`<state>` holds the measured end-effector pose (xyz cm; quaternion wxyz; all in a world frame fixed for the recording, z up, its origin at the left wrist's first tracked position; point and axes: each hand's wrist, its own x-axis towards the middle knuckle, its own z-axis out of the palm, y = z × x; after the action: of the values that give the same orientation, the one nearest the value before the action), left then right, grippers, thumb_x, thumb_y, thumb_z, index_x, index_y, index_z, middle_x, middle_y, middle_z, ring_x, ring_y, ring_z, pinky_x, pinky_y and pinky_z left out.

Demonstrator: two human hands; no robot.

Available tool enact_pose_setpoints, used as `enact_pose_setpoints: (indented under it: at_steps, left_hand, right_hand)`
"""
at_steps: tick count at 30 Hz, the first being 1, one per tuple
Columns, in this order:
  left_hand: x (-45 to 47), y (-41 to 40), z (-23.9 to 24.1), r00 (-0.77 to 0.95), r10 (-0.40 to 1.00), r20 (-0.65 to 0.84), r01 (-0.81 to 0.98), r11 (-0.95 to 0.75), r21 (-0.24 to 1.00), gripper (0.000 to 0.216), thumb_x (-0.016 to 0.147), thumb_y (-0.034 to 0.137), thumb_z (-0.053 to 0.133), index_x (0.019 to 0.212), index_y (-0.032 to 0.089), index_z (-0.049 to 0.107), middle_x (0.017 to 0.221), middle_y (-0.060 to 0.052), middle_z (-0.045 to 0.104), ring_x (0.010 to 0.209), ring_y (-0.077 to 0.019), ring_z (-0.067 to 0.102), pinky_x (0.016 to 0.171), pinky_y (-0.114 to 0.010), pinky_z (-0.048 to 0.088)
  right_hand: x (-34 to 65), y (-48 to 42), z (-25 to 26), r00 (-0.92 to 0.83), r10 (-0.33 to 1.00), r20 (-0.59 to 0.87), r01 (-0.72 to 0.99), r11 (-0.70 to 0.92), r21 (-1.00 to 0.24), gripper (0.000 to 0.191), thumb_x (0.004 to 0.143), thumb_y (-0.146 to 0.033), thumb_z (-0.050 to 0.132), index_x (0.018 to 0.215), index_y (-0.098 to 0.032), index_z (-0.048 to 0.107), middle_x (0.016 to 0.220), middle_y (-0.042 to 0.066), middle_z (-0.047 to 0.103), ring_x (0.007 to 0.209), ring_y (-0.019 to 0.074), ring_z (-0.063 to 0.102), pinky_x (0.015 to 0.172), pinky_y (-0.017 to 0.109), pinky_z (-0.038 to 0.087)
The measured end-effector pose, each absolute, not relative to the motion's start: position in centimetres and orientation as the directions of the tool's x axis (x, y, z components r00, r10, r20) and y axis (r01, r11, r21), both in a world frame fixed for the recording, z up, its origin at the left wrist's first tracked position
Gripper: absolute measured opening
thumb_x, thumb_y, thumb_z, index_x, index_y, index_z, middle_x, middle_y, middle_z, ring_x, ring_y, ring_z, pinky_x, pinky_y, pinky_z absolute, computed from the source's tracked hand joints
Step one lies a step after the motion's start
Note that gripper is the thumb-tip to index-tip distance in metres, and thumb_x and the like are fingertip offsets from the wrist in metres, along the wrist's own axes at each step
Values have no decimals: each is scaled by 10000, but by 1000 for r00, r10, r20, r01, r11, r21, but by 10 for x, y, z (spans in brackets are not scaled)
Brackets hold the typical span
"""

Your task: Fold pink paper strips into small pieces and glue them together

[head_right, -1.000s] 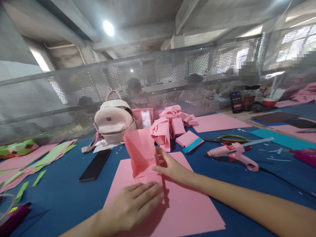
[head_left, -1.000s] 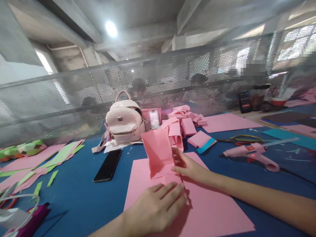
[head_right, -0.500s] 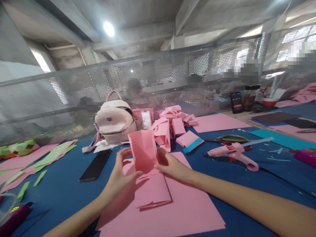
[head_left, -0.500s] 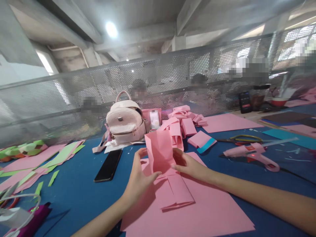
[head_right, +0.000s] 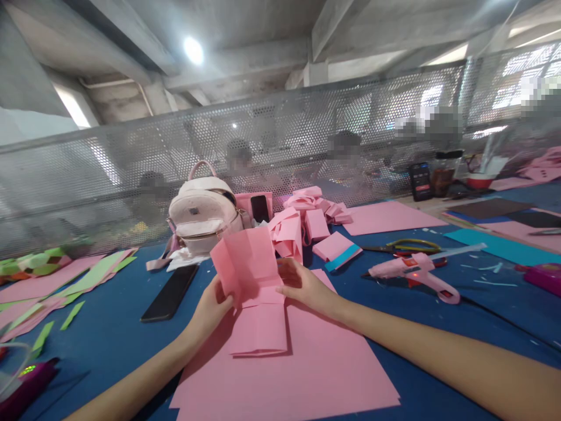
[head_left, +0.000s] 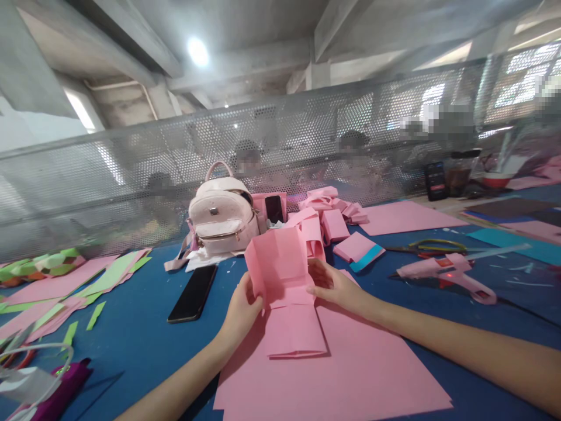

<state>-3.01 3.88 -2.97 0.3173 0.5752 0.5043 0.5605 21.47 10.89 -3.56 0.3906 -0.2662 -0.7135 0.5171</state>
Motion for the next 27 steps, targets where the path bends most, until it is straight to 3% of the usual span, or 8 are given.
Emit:
enact_pose_setpoints:
  at_steps: [3,9,19,24,27]
  left_hand:
    - [-35,39,-28,-219,924,313,321,-235,917,208,638,99,544,791,127,681,772,-38,739,740,-206,689,647,-259,521]
    - [-37,39,-25,-252,923,292,351,-195,916,110,651,172,625,651,104,711,610,-18,691,597,-191,624,554,-247,454]
    - [-34,38,-20,-278,921,272,338,-171,925,114,621,213,643,631,116,700,592,-5,660,588,-177,584,549,-246,434]
    - [-36,41,-23,-313,912,266,341,-153,927,103,580,229,664,558,130,651,523,15,602,535,-149,538,521,-234,404]
    - [-36,41,-26,-298,918,261,350,-150,925,121,580,221,665,515,137,608,493,20,572,511,-134,519,501,-222,387]
  right_hand:
    - [211,91,-22,-614,727,306,-62,342,-938,680,769,-405,814,1329,-214,479,1390,144,560,1244,289,587,1047,451,502]
    - [206,64,-5,-676,694,246,0,334,-943,673,765,-391,813,1339,-245,492,1303,111,629,1110,288,659,925,427,560]
    - [208,76,-14,-643,696,318,-1,415,-910,660,774,-399,808,1340,-224,517,1348,125,593,1191,302,603,1022,455,488]
    - [208,65,-9,-680,688,251,5,347,-938,782,744,-400,831,1418,-266,457,1391,122,554,1235,315,566,943,437,555]
    - [208,55,-4,-710,667,225,28,347,-938,792,718,-347,855,1410,-290,474,1404,103,545,1240,306,557,979,433,543]
